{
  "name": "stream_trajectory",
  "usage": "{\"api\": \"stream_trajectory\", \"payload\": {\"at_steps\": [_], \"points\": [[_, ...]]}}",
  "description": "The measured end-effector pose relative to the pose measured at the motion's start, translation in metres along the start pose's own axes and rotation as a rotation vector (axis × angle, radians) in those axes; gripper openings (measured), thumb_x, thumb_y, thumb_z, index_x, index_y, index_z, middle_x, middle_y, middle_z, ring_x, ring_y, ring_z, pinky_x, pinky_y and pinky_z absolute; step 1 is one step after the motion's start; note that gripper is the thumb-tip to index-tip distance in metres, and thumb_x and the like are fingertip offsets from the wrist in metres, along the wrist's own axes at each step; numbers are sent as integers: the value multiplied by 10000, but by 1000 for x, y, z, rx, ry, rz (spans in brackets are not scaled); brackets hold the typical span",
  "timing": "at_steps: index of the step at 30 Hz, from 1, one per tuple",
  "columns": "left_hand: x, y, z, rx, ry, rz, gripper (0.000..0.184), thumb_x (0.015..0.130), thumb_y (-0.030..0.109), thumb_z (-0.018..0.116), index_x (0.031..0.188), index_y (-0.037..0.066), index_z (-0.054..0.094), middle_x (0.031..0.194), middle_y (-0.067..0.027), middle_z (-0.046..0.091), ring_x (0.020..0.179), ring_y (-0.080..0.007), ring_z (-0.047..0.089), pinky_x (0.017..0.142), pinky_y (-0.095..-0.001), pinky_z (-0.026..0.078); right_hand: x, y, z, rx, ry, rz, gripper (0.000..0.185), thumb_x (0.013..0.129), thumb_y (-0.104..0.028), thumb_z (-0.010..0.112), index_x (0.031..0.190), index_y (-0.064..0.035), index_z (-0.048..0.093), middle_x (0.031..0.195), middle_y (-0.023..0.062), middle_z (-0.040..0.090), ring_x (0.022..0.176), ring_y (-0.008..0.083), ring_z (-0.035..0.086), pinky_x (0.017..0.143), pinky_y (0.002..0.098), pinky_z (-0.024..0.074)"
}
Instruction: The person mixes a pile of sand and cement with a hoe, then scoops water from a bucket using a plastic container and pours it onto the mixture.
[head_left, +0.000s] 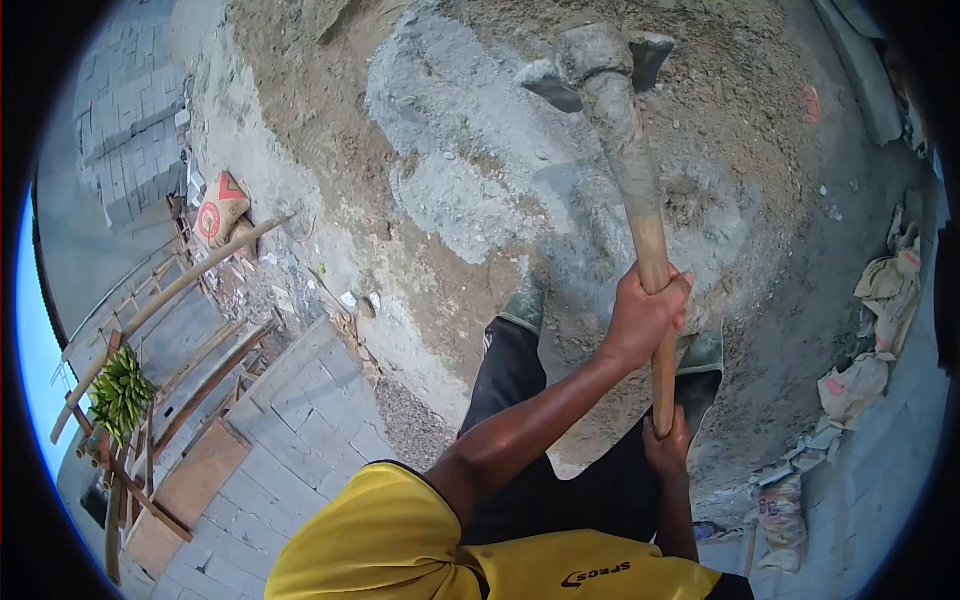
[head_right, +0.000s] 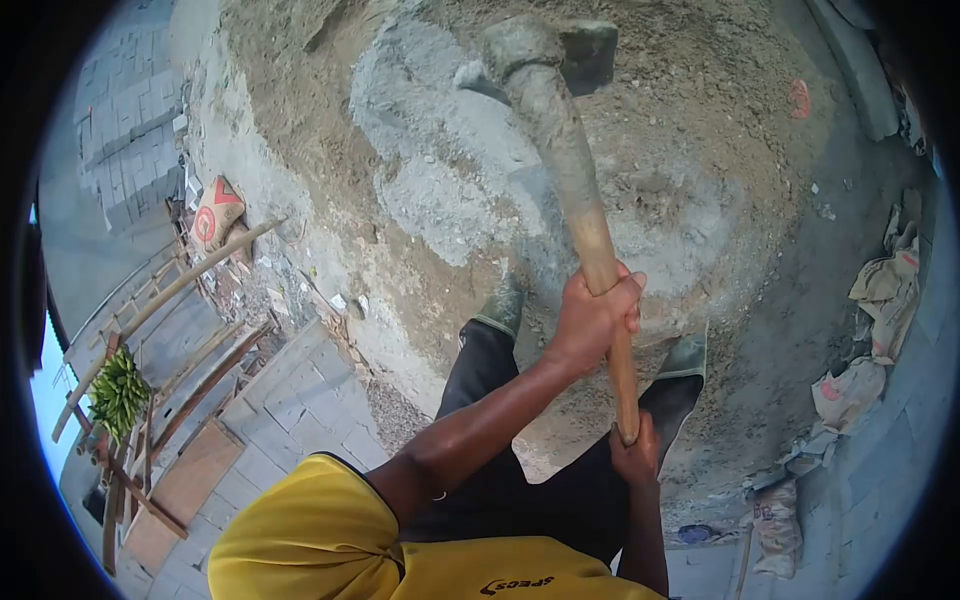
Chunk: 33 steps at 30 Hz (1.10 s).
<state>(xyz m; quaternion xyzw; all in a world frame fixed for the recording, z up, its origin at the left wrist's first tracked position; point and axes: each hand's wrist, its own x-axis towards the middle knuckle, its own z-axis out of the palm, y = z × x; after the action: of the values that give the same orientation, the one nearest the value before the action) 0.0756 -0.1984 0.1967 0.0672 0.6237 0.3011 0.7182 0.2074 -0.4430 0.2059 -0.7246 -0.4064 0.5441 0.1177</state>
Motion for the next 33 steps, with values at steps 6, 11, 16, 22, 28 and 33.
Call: {"api": "stream_trajectory", "payload": {"at_steps": [6,11,16,22,28,33], "points": [[132,213,-102,770,224,842,624,897,242,632,1355,-7,290,936,-250,633,827,-377,637,731,-432,528,276,-212,181,754,-184,-193,156,837,-24,649,945,-16,537,722,27,553,549,86,514,494,278,437],[221,189,-222,1345,547,647,659,869,290,636,1315,-56,296,961,-316,652,924,-447,670,777,-508,542,336,-293,278,1146,-453,38,126,906,-164,597,891,-40,580,668,31,563,497,130,522,427,334,389],[246,42,-279,1167,401,66,563,856,278,620,1222,-62,360,1013,-340,642,955,-434,672,865,-496,527,279,-201,252,971,-588,565,133,899,-155,599,789,-100,549,601,3,520,483,116,485,424,329,382],[183,31,-174,584,187,-152,378,889,220,659,1108,-4,448,820,-131,622,720,-230,654,648,-404,570,237,-144,114,1026,-717,545,124,861,-131,647,826,-96,533,612,-23,494,480,72,462,419,260,363],[101,-56,-73,-149,30,-248,326,939,369,653,1018,93,500,813,-69,594,749,-207,611,722,-419,550,75,-31,-55,805,-681,494,235,814,-89,658,959,8,501,661,5,486,483,87,476,413,263,362],[-18,-140,61,-56,168,-312,244,920,191,642,1029,75,456,815,-51,528,696,-140,564,590,-323,506,-50,34,-156,740,-552,594,220,778,79,644,943,-12,530,604,22,519,462,108,507,420,272,386]]}}
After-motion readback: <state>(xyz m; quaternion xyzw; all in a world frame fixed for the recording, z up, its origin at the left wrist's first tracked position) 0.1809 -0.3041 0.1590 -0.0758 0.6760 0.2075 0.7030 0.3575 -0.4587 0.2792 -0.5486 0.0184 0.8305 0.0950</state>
